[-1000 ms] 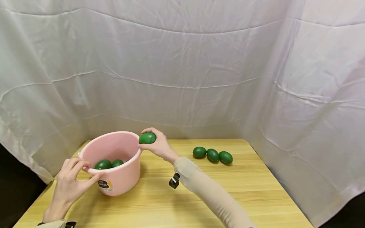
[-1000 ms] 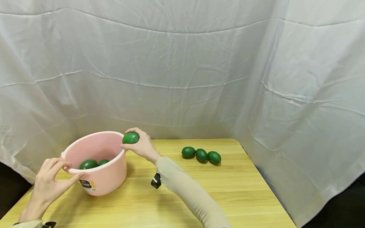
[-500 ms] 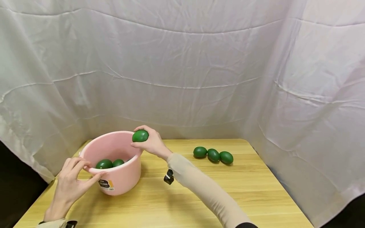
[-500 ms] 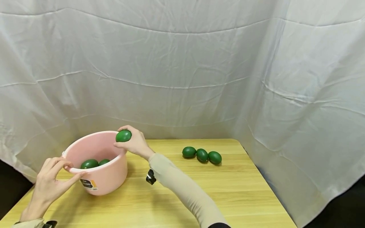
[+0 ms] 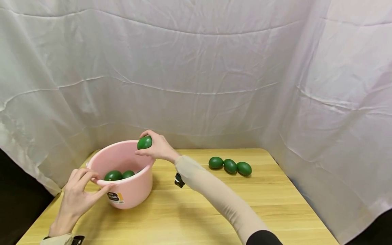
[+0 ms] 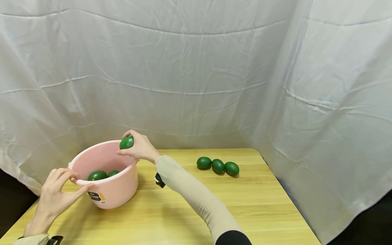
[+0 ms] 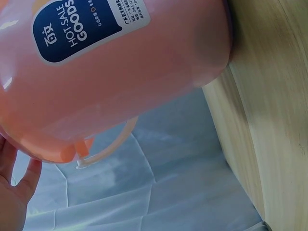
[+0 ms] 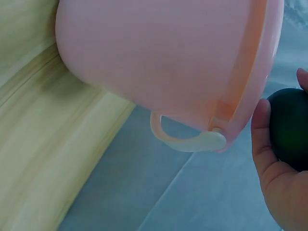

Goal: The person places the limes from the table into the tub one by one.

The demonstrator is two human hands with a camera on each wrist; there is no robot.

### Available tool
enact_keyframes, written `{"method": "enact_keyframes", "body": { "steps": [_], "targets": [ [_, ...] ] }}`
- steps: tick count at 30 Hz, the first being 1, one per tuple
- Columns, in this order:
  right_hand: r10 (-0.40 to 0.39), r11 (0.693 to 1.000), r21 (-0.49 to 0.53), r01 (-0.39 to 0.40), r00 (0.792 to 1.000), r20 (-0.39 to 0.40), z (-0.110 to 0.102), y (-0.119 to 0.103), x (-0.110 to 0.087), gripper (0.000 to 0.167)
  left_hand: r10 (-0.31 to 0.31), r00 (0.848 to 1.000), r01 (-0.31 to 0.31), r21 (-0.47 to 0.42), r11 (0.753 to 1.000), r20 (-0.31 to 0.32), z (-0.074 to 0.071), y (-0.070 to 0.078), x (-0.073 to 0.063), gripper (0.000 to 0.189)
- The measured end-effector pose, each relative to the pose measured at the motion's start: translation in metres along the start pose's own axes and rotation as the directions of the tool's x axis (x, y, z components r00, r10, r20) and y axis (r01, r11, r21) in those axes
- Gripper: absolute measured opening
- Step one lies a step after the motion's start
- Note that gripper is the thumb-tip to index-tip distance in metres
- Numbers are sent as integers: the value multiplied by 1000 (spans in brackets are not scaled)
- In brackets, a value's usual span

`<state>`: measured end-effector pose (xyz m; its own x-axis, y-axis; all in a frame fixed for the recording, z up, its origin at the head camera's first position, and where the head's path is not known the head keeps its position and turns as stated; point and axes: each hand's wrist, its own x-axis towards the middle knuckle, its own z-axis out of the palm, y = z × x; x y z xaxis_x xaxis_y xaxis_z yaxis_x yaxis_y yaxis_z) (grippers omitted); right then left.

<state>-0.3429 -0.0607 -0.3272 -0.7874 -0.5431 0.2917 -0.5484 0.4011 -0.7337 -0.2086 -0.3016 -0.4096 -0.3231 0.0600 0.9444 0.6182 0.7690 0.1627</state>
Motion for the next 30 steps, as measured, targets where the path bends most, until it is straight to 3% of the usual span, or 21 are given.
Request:
{"method": "enact_keyframes", "body": {
  "steps": [7, 13, 21, 30],
  "targets": [
    [39, 997, -61, -38, 999, 0, 4, 2, 6, 51, -18, 1000, 18, 2, 1000, 17, 1, -3, -2, 66],
    [11, 987, -159, -15, 1000, -22, 8, -2, 11, 53, -20, 1000, 20, 12, 1000, 18, -2, -4, -3, 67],
    [8, 989, -146, -9, 1000, -11, 16, -7, 16, 52, -22, 1000, 22, 12, 1000, 20, -4, -6, -5, 66],
    [-13, 979, -206, 13, 1000, 1, 20, -8, 19, 52, -24, 999, 23, 8, 1000, 26, -3, -6, -4, 67]
  ]
}}
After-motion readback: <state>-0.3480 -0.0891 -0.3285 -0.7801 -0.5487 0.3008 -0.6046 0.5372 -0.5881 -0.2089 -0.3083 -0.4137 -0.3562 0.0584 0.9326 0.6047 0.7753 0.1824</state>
